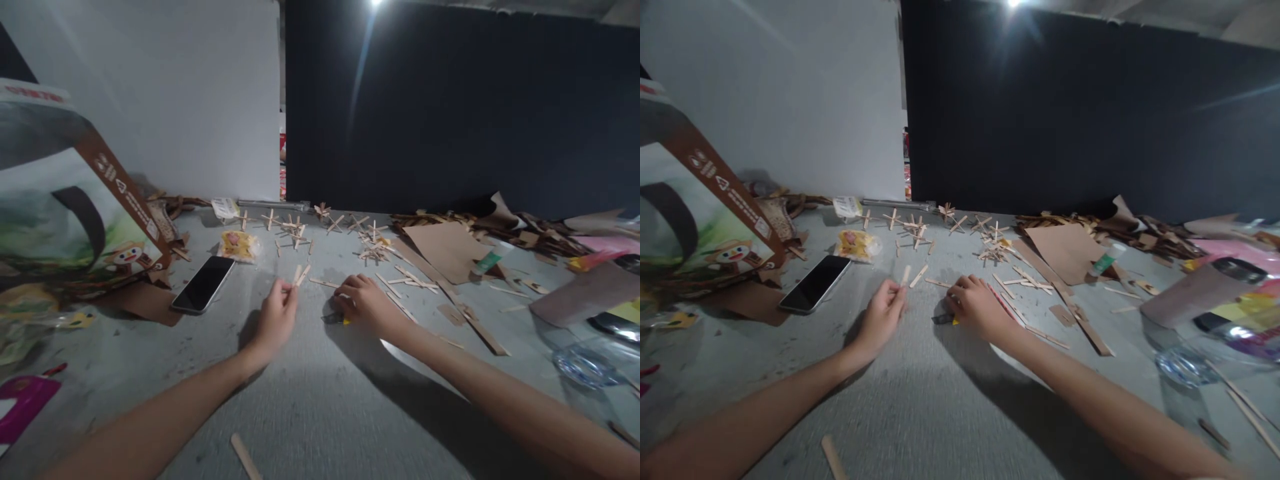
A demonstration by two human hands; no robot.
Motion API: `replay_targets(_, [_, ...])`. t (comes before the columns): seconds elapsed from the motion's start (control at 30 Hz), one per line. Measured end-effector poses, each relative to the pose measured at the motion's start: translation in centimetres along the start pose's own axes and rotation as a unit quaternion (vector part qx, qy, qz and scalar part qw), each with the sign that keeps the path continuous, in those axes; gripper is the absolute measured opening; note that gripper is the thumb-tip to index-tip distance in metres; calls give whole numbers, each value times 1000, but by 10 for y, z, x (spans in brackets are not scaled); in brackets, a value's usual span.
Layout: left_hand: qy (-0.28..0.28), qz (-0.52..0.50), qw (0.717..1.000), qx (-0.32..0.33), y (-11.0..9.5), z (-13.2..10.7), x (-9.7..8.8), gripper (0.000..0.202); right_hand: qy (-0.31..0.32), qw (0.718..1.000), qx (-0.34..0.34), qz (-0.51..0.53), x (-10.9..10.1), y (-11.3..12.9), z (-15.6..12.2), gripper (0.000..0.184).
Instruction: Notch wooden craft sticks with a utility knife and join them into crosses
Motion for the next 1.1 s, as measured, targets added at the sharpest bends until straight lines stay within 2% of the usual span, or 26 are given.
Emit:
replay_targets(0.07, [9, 149, 987, 52, -5, -4, 2, 24, 5, 1000, 19, -2, 2, -8, 20, 17])
replay_targets(0.17, [48, 302, 945, 112, -10, -10, 11, 21, 17, 999, 45, -4, 8, -15, 43, 12])
replay_targets(0.23, [80, 355, 921, 140, -11, -13, 17, 23, 22, 998, 60, -7, 13, -16, 53, 11])
replay_targets(0.33, [92, 408, 895, 153, -10, -14, 20, 24, 27, 997, 76, -8, 20, -16, 60, 11])
replay_targets(0.47, [89, 460, 872, 145, -10, -15, 20, 22, 31, 995, 93, 2, 26, -18, 61, 9])
replay_targets(0.6, [63, 453, 880, 127, -14, -8, 13, 17, 24, 994, 104, 32, 22, -19, 56, 9])
replay_targets(0.67, [60, 470, 875, 103, -16, 1, 10, 12, 17, 992, 109, 59, 17, -21, 52, 11])
replay_targets(0.8, [76, 526, 845, 63, -23, 20, 7, 10, 4, 988, 108, 115, 11, -24, 42, 12])
replay_targets(0.93, [73, 537, 839, 51, -34, 41, 5, 3, -18, 982, 96, 163, 6, -27, 35, 17])
replay_targets(1.1, [67, 561, 825, 19, -40, 65, 0, 9, -45, 971, 70, 226, 0, -29, 31, 17])
Point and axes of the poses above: each hand's wrist, its own z-axis towards the middle knuckle, its own x-axis out of the palm, y = z × x, the point moved 4 cm from there along z, towards the middle knuckle, and after that the axes turned 6 degrees about y, right-handed, at the moved point
